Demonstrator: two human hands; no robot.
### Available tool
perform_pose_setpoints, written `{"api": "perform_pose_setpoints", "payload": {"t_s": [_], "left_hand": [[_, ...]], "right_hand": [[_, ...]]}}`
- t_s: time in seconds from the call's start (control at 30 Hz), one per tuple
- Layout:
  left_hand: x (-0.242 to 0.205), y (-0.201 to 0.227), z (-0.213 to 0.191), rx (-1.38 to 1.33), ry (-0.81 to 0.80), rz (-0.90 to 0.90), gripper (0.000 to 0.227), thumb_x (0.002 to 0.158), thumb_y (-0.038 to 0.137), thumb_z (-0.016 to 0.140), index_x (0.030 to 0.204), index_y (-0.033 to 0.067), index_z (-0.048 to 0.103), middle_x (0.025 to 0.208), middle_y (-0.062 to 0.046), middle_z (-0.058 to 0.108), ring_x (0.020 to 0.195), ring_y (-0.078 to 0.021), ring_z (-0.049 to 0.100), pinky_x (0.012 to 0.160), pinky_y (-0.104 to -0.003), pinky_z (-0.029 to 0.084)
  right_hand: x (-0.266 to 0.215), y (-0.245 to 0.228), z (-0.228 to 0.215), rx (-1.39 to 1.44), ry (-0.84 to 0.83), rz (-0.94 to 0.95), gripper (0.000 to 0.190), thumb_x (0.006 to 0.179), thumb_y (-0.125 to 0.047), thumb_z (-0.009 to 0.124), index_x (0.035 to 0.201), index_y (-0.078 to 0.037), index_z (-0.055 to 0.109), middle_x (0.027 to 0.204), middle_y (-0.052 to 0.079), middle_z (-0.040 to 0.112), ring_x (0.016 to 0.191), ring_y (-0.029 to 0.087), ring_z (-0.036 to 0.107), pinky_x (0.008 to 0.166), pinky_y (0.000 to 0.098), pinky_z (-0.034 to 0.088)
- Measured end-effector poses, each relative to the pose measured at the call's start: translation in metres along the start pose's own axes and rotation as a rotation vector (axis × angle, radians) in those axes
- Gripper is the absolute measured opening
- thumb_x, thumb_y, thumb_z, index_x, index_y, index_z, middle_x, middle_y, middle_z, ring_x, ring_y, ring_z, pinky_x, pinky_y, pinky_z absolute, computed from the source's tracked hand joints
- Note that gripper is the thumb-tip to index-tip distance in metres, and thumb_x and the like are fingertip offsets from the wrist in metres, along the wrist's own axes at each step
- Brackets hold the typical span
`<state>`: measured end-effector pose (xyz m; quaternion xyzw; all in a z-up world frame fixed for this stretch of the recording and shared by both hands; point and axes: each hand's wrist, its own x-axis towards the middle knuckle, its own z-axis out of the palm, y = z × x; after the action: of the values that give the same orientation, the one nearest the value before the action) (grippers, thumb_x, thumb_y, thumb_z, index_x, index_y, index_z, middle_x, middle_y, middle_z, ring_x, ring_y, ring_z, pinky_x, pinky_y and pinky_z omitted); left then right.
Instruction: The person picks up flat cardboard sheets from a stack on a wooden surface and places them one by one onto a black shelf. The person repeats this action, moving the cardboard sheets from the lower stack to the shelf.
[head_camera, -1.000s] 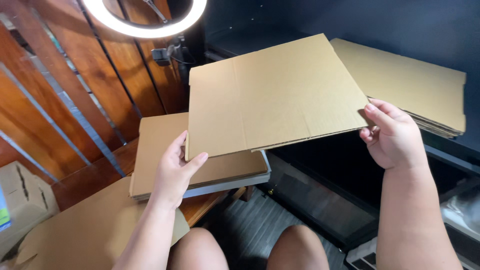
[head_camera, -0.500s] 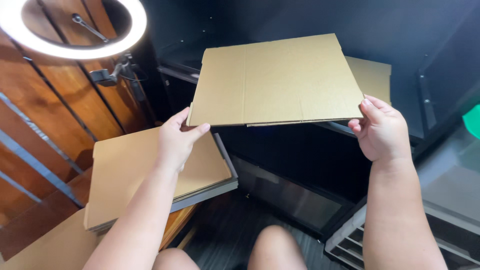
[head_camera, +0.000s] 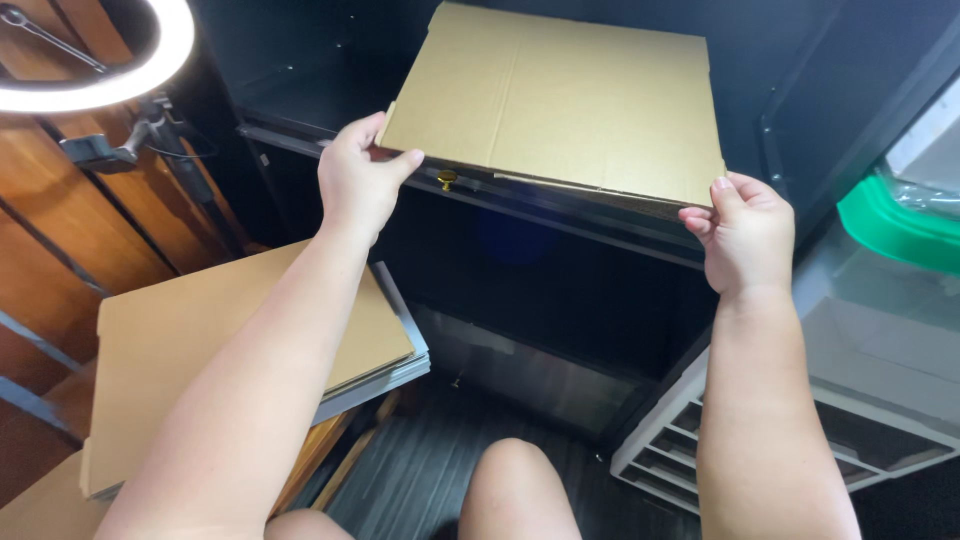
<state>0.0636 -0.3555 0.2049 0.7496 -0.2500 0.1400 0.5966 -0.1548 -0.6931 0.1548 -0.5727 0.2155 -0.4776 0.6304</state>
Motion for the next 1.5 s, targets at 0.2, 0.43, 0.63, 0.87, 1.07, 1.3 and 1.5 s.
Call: {"api": "perform_pose_setpoints", "payload": {"t_s": [0.2, 0.43, 0.63, 0.87, 1.07, 1.3, 1.5], "left_hand": [[0.036, -0.008, 0.032, 0.124, 0.0, 0.06, 0.051, 0.085, 0.025, 0.084, 0.132, 0.0095, 0.069, 0.131, -0.006, 0.072, 0.118, -0.0209, 0.068, 0.102, -0.038, 0.054], [0.076, -0.047, 0.071, 0.28, 0.06, 0.129, 0.046, 0.081, 0.035, 0.09, 0.122, 0.0177, 0.076, 0.116, 0.001, 0.076, 0.107, -0.0151, 0.073, 0.092, -0.026, 0.057], [0.073, -0.034, 0.077, 0.266, -0.046, 0.0, 0.045, 0.088, 0.031, 0.084, 0.129, 0.0157, 0.073, 0.123, -0.009, 0.074, 0.12, -0.0236, 0.068, 0.1, -0.033, 0.055], [0.075, -0.039, 0.081, 0.318, -0.102, -0.053, 0.045, 0.092, 0.032, 0.081, 0.133, 0.0181, 0.071, 0.128, -0.008, 0.072, 0.124, -0.0241, 0.066, 0.101, -0.034, 0.054], [0.065, -0.032, 0.078, 0.329, -0.165, -0.075, 0.044, 0.096, 0.028, 0.076, 0.136, 0.0128, 0.068, 0.131, -0.015, 0.069, 0.127, -0.0305, 0.064, 0.101, -0.039, 0.056], [0.067, -0.04, 0.083, 0.362, -0.163, -0.082, 0.041, 0.097, 0.027, 0.074, 0.135, 0.0119, 0.069, 0.129, -0.016, 0.07, 0.125, -0.0315, 0.065, 0.099, -0.041, 0.058], [0.075, -0.054, 0.091, 0.375, -0.17, -0.064, 0.04, 0.097, 0.025, 0.073, 0.134, 0.0081, 0.069, 0.127, -0.017, 0.07, 0.123, -0.0327, 0.066, 0.097, -0.043, 0.059]], "right_hand": [[0.02, -0.003, -0.006, -0.316, 0.062, -0.156, 0.024, 0.104, -0.019, 0.065, 0.122, -0.005, 0.07, 0.081, 0.0, 0.065, 0.058, 0.005, 0.063, 0.05, 0.016, 0.051], [0.062, 0.029, -0.023, -0.538, 0.123, -0.298, 0.013, 0.105, -0.016, 0.071, 0.111, -0.007, 0.078, 0.069, 0.008, 0.068, 0.054, 0.013, 0.068, 0.043, 0.0223, 0.056], [0.092, 0.056, -0.04, -0.769, 0.154, -0.301, 0.015, 0.106, -0.02, 0.071, 0.111, -0.009, 0.079, 0.076, 0.008, 0.071, 0.074, 0.023, 0.073, 0.058, 0.0341, 0.056], [0.071, 0.042, -0.024, -0.935, 0.125, -0.277, 0.02, 0.105, -0.025, 0.071, 0.112, -0.009, 0.08, 0.08, 0.007, 0.073, 0.087, 0.03, 0.074, 0.072, 0.0413, 0.059], [0.059, 0.033, -0.018, -0.973, 0.101, -0.273, 0.022, 0.106, -0.024, 0.069, 0.113, -0.005, 0.079, 0.081, 0.009, 0.074, 0.091, 0.033, 0.074, 0.076, 0.0438, 0.058], [0.053, 0.027, -0.017, -0.981, 0.075, -0.292, 0.024, 0.107, -0.021, 0.066, 0.114, -0.001, 0.078, 0.08, 0.011, 0.073, 0.091, 0.034, 0.073, 0.077, 0.0444, 0.058], [0.05, 0.028, -0.017, -0.994, 0.079, -0.298, 0.025, 0.107, -0.02, 0.067, 0.115, 0.002, 0.077, 0.079, 0.013, 0.073, 0.089, 0.034, 0.073, 0.075, 0.0443, 0.058]]}}
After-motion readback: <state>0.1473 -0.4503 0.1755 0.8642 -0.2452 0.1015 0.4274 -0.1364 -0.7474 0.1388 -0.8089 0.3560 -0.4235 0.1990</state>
